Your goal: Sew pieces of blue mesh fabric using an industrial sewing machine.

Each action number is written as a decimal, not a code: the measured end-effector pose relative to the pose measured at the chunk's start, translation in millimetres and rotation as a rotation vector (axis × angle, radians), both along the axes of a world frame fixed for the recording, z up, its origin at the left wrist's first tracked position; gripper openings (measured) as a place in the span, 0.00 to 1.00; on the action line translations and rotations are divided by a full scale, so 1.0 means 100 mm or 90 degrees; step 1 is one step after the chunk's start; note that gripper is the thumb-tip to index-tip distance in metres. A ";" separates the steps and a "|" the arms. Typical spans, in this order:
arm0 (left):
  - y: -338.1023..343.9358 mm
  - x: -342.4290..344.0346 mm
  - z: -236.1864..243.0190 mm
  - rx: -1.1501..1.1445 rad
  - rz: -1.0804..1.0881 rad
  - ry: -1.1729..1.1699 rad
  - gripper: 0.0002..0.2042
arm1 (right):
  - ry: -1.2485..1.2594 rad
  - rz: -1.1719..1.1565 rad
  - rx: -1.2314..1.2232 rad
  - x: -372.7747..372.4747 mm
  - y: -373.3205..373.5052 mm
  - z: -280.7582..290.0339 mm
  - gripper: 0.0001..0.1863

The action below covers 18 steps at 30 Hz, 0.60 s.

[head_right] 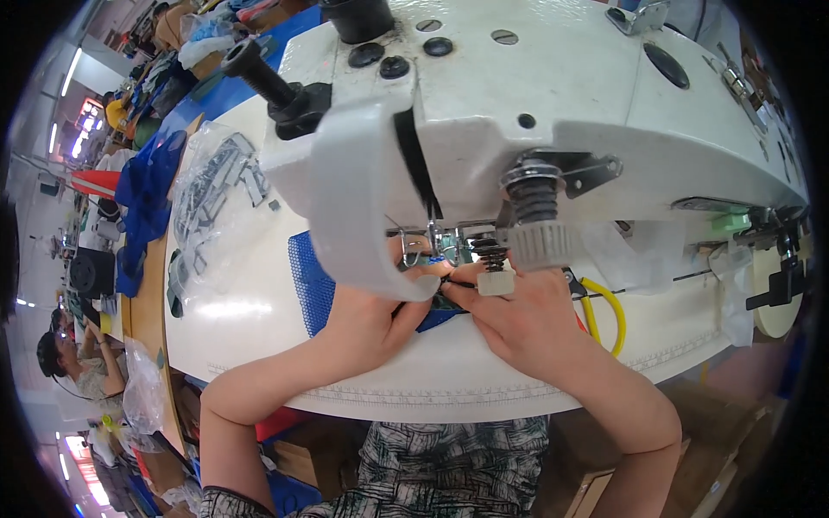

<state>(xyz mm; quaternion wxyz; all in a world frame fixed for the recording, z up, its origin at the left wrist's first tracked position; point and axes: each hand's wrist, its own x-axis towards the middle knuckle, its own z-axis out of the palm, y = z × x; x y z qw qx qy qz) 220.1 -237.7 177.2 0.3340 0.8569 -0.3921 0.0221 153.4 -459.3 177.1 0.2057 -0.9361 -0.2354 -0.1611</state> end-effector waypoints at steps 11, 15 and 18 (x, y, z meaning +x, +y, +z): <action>0.00 0.06 -0.03 -0.014 -0.012 -0.062 0.09 | 0.030 -0.014 0.027 -0.02 -0.01 -0.04 0.20; -0.02 0.06 -0.02 -0.013 0.008 -0.062 0.07 | 0.046 -0.037 0.002 -0.03 -0.03 -0.09 0.22; -0.02 0.07 -0.03 -0.007 0.009 -0.079 0.07 | 0.061 -0.034 0.052 -0.01 -0.04 -0.12 0.24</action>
